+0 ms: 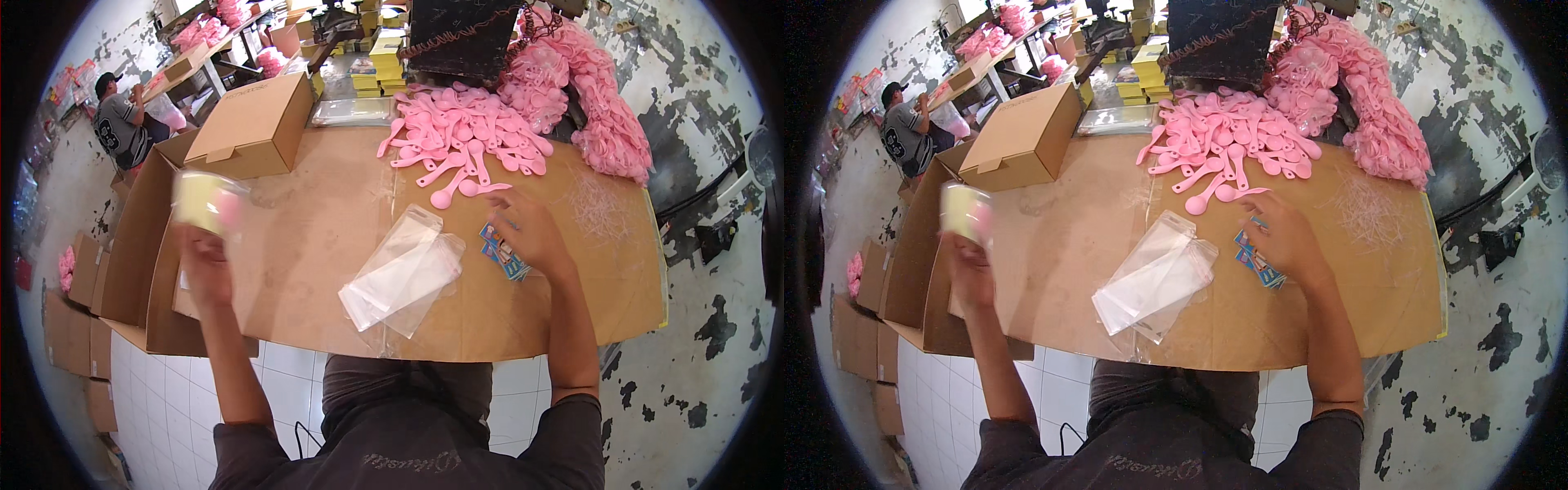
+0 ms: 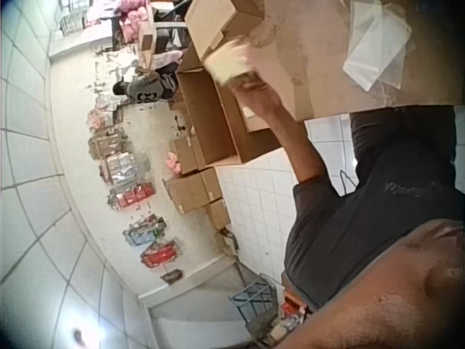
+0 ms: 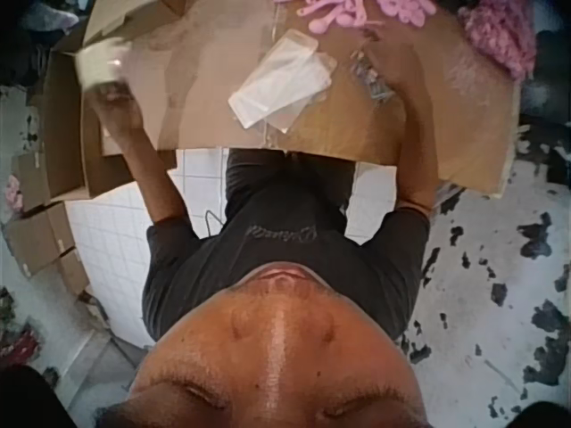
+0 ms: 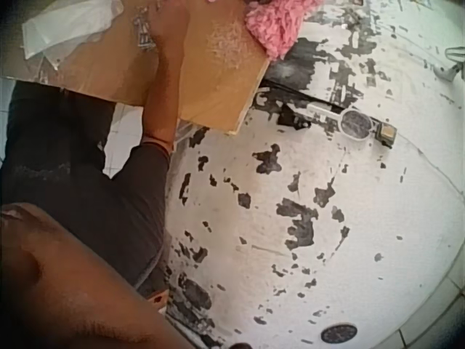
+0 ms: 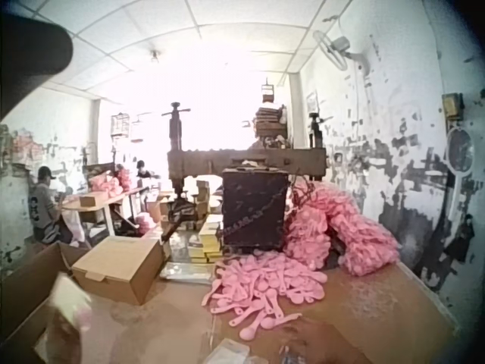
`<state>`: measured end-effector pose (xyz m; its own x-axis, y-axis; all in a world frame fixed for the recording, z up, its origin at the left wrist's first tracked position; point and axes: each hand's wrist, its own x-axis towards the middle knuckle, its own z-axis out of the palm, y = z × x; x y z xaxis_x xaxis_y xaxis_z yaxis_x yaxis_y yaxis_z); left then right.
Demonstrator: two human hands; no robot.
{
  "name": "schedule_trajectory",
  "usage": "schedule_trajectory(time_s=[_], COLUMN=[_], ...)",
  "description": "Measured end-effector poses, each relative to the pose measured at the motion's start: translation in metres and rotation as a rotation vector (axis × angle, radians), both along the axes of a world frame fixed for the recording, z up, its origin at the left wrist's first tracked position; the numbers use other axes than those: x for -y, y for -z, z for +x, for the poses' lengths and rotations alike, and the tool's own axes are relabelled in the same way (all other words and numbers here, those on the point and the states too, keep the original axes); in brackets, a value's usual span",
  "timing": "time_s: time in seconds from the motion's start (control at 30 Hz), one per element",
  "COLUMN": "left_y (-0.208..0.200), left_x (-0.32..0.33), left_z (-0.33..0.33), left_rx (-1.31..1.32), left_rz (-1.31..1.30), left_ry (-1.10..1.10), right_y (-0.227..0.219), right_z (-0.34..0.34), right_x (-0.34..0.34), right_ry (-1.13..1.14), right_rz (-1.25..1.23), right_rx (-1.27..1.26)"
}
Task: The person repeatedly places a pink plastic spoon, a small printed card, and a yellow sticky note into clear plastic bags on a table. The person seals each bag and sets it aside, continuing the same sequence throughout the clip.
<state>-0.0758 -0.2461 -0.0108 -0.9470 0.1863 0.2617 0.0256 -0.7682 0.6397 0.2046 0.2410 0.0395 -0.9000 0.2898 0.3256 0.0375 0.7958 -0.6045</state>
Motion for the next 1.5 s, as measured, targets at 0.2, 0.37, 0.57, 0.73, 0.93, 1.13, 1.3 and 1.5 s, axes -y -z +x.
schedule_trajectory(time_s=[0.2,0.37,0.57,0.73,0.93,1.13,1.3,1.5], left_y=[-0.043,-0.033,-0.024,-0.02,-0.01,-0.016,-0.014,-0.03], left_x=[-0.065,-0.167,-0.223,-0.222,-0.22,-0.219,-0.216,-0.21], left_z=[0.031,0.079,0.104,0.1,0.102,0.107,0.098,0.093], left_rx=[-0.122,-0.536,-0.944,-0.778,-0.44,-0.417,-0.456,-0.205], left_rz=[-0.408,-1.243,-1.525,-1.483,-1.109,-1.26,-1.18,-0.77], left_ry=[-0.112,0.202,0.135,0.276,0.454,0.502,0.487,0.645], right_y=[0.007,0.001,0.005,-0.001,-0.013,0.012,0.021,0.03], right_z=[0.023,0.025,0.02,0.017,0.013,-0.006,-0.012,-0.013], right_x=[-0.031,-0.033,-0.032,-0.031,-0.001,0.048,0.047,0.044], right_ry=[0.146,0.158,0.159,0.059,-0.185,-0.498,-0.493,-0.402], right_rz=[0.273,0.209,0.091,-0.145,-0.421,-0.263,-0.013,-0.121], right_rx=[0.218,0.363,0.248,0.191,0.13,0.005,0.179,0.081])
